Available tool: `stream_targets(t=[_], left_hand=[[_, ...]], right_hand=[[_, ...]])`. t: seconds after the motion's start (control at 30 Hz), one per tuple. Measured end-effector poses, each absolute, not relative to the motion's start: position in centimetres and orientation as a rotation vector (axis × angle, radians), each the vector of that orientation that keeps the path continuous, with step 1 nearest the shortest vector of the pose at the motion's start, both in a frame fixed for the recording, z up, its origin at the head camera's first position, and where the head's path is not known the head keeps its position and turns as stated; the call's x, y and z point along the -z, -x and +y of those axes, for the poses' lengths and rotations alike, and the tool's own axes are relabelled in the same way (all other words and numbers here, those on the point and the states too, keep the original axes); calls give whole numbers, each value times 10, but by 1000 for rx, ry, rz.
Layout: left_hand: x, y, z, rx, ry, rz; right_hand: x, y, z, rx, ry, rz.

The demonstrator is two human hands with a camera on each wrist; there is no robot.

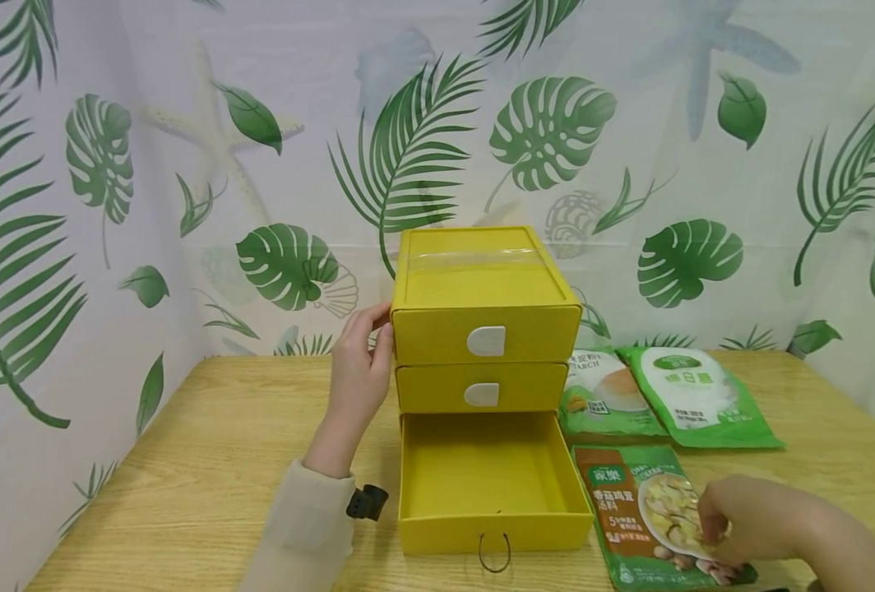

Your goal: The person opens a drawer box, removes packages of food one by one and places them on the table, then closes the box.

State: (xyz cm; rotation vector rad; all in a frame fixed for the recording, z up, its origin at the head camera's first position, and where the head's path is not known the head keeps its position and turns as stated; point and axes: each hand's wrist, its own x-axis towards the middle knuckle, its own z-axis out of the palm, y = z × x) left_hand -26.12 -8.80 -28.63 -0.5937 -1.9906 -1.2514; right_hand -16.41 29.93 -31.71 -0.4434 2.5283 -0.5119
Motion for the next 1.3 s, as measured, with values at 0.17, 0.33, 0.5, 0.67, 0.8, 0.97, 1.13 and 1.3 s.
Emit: stream_targets(t=[0.17,0.33,0.5,0.67,0.8,0.97,1.13,1.3], left_hand=[[286,261,-88,1250,594,-1989],[286,261,-87,1255,595,-1986],[286,262,-86,1252,593,-1988],[286,261,-86,1258,588,-1989],[286,261,-86,1253,582,-1993],[285,260,-87,1248,574,-1991],[285,260,-86,1257,568,-1998],[285,259,-86,1256,571,-1994]], right_hand=[[315,162,297,510,511,2572],[308,158,288,476,491,2665],[295,153,274,450,534,2758],[281,153,257,467,541,2774],[273,155,245,454,630,2814],[263,161,227,490,744,2864],[254,163,212,540,770,2912],[249,160,205,568,781,2911]])
